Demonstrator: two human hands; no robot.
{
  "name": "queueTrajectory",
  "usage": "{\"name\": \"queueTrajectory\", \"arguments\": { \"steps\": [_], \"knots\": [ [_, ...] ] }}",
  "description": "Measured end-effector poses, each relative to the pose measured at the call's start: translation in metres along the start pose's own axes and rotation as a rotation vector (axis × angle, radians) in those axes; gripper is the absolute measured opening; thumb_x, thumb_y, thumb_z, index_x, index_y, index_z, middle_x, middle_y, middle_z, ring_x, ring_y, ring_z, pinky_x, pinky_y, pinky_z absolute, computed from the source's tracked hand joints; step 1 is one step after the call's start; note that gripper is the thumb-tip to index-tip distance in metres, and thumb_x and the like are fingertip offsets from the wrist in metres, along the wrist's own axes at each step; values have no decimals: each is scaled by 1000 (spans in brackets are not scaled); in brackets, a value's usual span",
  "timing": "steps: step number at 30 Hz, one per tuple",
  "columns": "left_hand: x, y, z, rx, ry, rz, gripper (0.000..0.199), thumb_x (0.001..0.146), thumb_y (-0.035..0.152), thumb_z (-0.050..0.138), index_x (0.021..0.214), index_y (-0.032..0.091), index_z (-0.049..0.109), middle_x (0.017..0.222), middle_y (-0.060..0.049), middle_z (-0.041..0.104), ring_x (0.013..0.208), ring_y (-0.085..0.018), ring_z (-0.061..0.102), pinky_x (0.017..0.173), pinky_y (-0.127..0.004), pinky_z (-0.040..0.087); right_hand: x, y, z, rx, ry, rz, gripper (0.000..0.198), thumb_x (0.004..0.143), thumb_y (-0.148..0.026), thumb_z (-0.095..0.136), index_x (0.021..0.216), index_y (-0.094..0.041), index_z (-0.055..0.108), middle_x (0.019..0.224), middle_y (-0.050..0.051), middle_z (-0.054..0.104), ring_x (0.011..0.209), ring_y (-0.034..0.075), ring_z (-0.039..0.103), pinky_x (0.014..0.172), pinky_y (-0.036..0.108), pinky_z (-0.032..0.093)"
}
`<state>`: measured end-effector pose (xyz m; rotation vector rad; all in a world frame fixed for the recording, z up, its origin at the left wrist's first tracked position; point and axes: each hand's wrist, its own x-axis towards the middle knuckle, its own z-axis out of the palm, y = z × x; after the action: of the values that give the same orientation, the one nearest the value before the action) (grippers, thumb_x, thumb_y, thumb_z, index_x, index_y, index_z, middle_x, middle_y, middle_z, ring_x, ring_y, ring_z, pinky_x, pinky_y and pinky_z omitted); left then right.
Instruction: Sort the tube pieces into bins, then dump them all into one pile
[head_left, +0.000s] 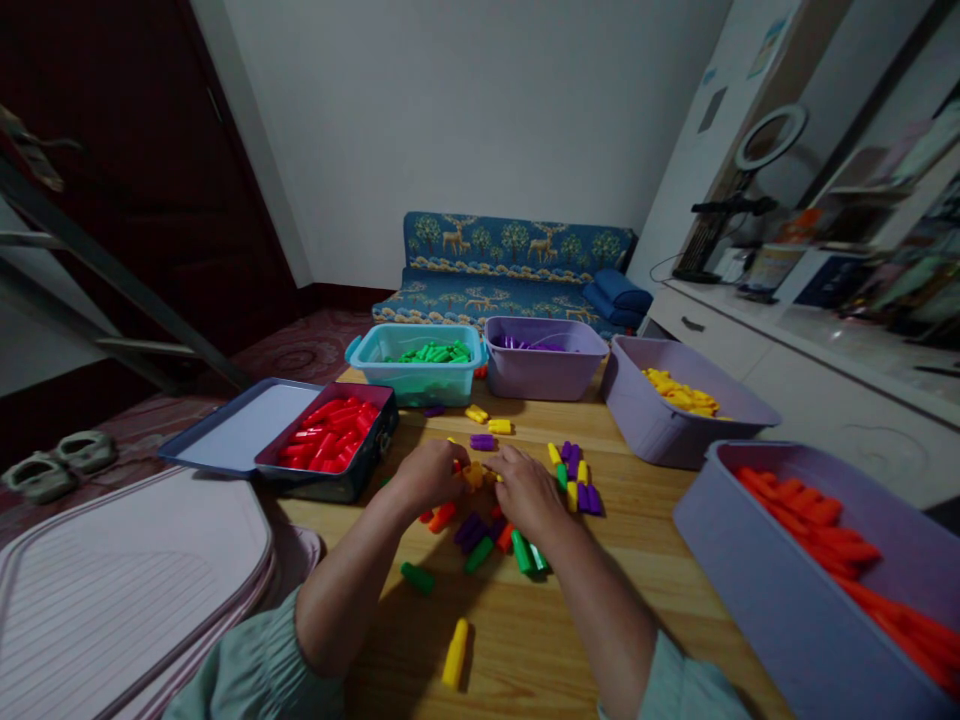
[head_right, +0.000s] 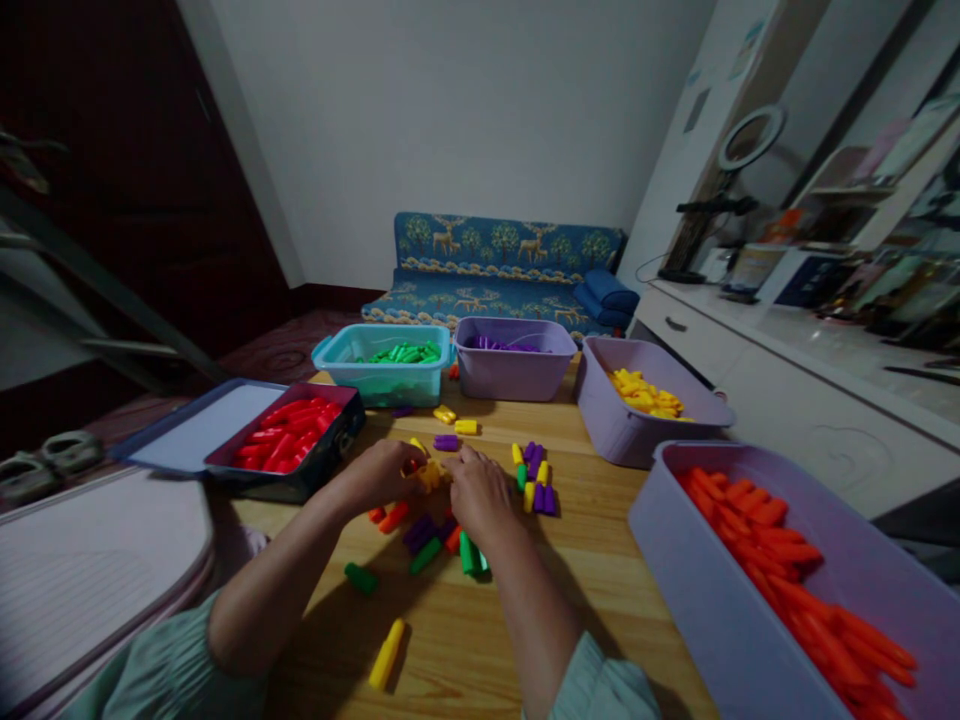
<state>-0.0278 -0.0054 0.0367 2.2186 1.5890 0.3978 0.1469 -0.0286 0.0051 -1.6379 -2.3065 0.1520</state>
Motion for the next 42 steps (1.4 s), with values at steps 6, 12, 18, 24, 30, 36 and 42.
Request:
{"name": "queueTrajectory", "arguments": {
  "steps": [6,12,18,24,30,36,42],
  "knots": [
    [3,-5,3,-98,33,11,20,60,20,66,78,22,75,74,-8,71,68,-22,65,62,-26,43,0,2,0,16,22,9,29,81,-14,54,104,-25,69,102,5,65,102,20,56,86,30,42],
    [2,-5,-2,-109,-74,62,17,59,18,66,74,19,74,70,-6,71,63,-20,63,57,-25,41,1,9,1,144,132,43,20,79,-20,62,95,-26,72,99,3,71,101,24,56,90,38,39],
    [11,-11,-3,-312,-30,83,25,67,34,66,80,13,70,73,-4,69,65,-17,61,56,-23,40,11,8,1,927,373,226,27,84,-40,54,93,-17,66,85,6,70,75,17,62,68,28,47],
    [16,-7,-2,-857,-154,17,37,63,45,73,78,13,63,64,0,63,55,-10,54,54,-21,39,9,-8,-7,1354,231,343,43,71,-54,65,88,-15,66,66,-1,61,51,11,52,41,20,35],
    [10,4,-7,-986,-138,-52,39,62,48,77,74,13,64,65,-1,64,60,-10,57,57,-20,41,7,-15,-19,1426,169,293,42,67,-52,71,85,-14,66,63,-2,60,53,10,53,46,20,41],
    [8,11,-6,-1038,-128,-54,42,63,51,75,78,13,67,66,-1,64,60,-10,56,58,-20,41,7,-18,-23,1452,184,272,37,70,-50,71,80,-15,64,59,-4,58,52,9,53,47,19,43],
    [7,15,-8,-1007,-145,-33,44,61,52,77,79,12,67,66,-2,65,59,-9,55,55,-19,40,5,-18,-23,1446,196,322,39,68,-48,74,84,-14,62,63,-3,61,53,8,55,47,18,44]
  ]
}}
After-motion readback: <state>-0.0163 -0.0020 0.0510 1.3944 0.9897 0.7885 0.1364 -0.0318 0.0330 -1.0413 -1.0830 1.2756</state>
